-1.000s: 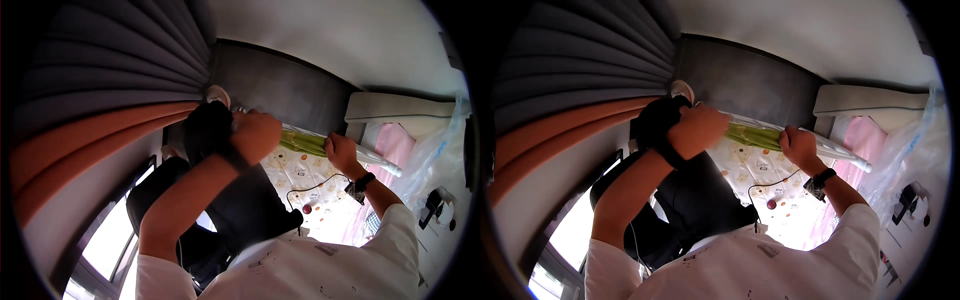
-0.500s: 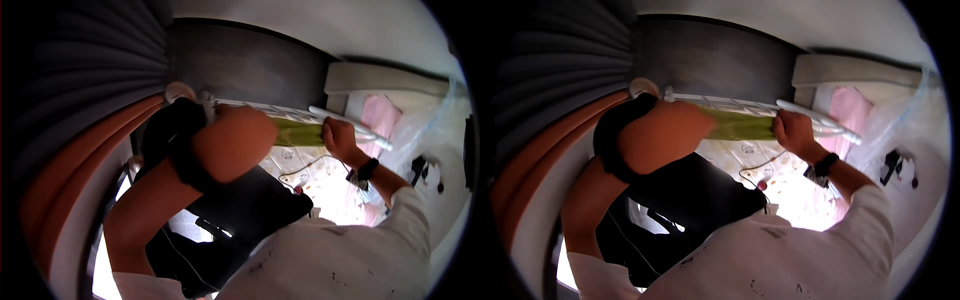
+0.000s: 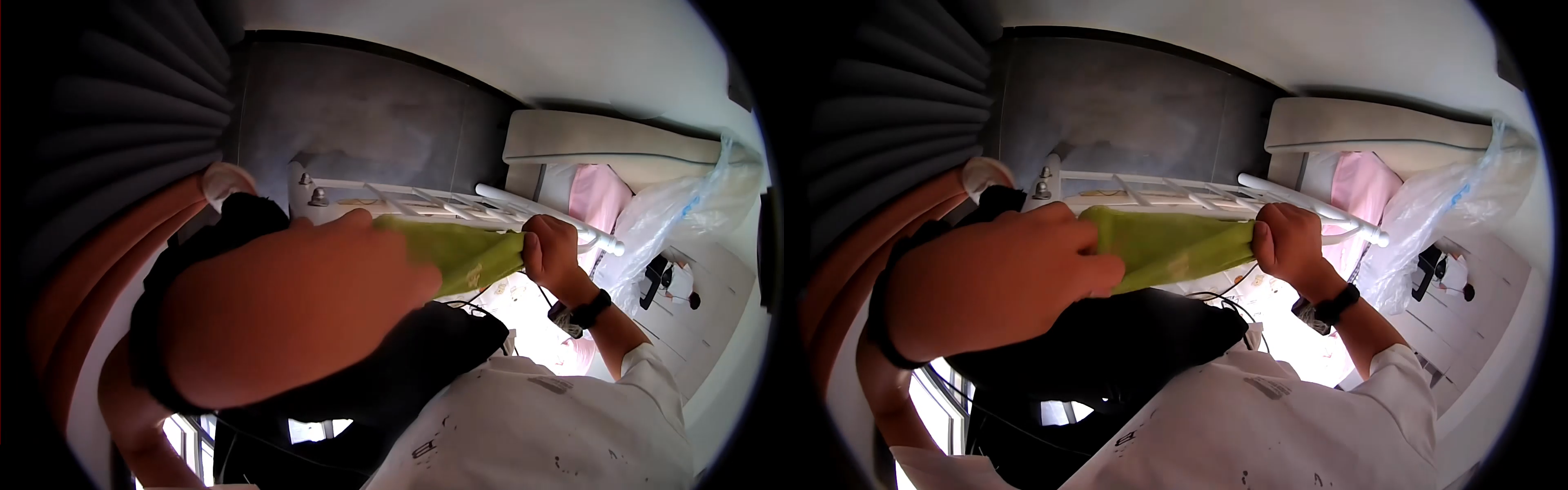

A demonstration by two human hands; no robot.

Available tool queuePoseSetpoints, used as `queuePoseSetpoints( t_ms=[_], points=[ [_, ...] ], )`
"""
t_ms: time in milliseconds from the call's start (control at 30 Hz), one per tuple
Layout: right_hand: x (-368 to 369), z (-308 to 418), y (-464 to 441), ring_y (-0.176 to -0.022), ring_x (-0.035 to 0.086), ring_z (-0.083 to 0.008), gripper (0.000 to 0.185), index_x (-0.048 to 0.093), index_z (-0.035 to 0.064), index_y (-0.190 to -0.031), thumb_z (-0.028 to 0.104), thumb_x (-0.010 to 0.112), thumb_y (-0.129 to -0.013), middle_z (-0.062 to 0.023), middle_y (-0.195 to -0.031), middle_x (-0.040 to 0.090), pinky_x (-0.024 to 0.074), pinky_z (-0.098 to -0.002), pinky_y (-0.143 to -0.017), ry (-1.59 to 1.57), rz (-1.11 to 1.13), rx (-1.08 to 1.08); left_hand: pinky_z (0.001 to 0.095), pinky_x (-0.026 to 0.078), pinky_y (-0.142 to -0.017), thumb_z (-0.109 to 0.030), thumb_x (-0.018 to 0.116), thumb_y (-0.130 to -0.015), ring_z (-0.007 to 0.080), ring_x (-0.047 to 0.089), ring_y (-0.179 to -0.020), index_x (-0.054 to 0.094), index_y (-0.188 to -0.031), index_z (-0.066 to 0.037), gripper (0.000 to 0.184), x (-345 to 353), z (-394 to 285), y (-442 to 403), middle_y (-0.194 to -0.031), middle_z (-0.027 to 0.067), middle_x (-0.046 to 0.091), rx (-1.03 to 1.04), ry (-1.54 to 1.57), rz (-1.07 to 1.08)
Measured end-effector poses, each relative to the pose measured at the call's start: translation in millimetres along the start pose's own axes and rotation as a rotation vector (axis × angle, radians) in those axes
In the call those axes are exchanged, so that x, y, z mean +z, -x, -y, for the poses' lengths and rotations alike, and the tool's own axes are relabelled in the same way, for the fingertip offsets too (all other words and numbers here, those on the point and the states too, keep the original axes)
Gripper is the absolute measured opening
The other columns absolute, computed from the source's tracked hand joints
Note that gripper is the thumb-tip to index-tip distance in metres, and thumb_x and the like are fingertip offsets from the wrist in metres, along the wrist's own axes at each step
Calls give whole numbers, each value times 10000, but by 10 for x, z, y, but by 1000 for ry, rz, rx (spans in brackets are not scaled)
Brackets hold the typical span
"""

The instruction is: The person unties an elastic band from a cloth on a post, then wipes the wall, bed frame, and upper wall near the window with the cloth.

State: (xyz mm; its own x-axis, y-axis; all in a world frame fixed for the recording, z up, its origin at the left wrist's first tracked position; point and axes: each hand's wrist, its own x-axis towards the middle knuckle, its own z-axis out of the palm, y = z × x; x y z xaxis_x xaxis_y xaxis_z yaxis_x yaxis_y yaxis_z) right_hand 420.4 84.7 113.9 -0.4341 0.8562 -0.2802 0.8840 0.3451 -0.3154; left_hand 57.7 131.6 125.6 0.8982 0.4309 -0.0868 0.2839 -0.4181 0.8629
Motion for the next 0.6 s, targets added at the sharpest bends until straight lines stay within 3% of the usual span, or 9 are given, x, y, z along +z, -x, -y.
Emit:
queuePoseSetpoints(
  t_ms=[267,333,400,467,500,600],
  points=[
    [-13,1,105,-507,507,-355,254,486,52,-646,195,505,-854,-128,-545,472,384,-440,-465,19,-139,-80,351,475,-763,-134,576,-890,233,558,-909,592,-962,-71,98,27,-149,-63,-914,84,575,-6,-77,88],
    [35,-11,192,-503,514,-351,274,486,55,-645,214,535,-863,-122,-533,468,387,-443,-463,101,-274,-128,379,469,-786,-199,553,-928,253,564,-932,600,-972,-56,158,19,-233,-136,-940,96,591,-274,116,171],
    [50,-60,265,-521,521,-351,264,494,53,-664,213,564,-862,-122,-554,482,396,-444,-473,63,-280,-153,406,470,-761,-212,463,-954,319,599,-838,588,-955,-54,202,182,-416,-115,-846,125,603,-299,36,-29],
    [87,-61,244,-538,528,-351,256,502,51,-683,212,592,-861,-123,-576,496,406,-444,-483,13,-414,-209,391,464,-783,-232,498,-959,299,559,-905,591,-969,-53,202,422,-569,-18,-941,130,574,-183,-386,-177],
    [84,-79,244,-557,529,-353,234,505,44,-709,192,619,-849,-128,-612,514,413,-441,-492,-13,-544,-275,406,453,-731,-195,506,-930,329,557,-861,564,-916,-30,176,570,-900,-40,-867,163,552,-373,-489,-330],
    [134,-85,411,-616,549,-350,195,526,23,-796,149,673,-824,-141,-719,568,438,-421,-522,-118,-709,-392,424,432,-661,-143,510,-880,358,557,-786,524,-849,-5,142,786,-1516,-83,-772,194,513,-396,-412,-448]
  ],
)
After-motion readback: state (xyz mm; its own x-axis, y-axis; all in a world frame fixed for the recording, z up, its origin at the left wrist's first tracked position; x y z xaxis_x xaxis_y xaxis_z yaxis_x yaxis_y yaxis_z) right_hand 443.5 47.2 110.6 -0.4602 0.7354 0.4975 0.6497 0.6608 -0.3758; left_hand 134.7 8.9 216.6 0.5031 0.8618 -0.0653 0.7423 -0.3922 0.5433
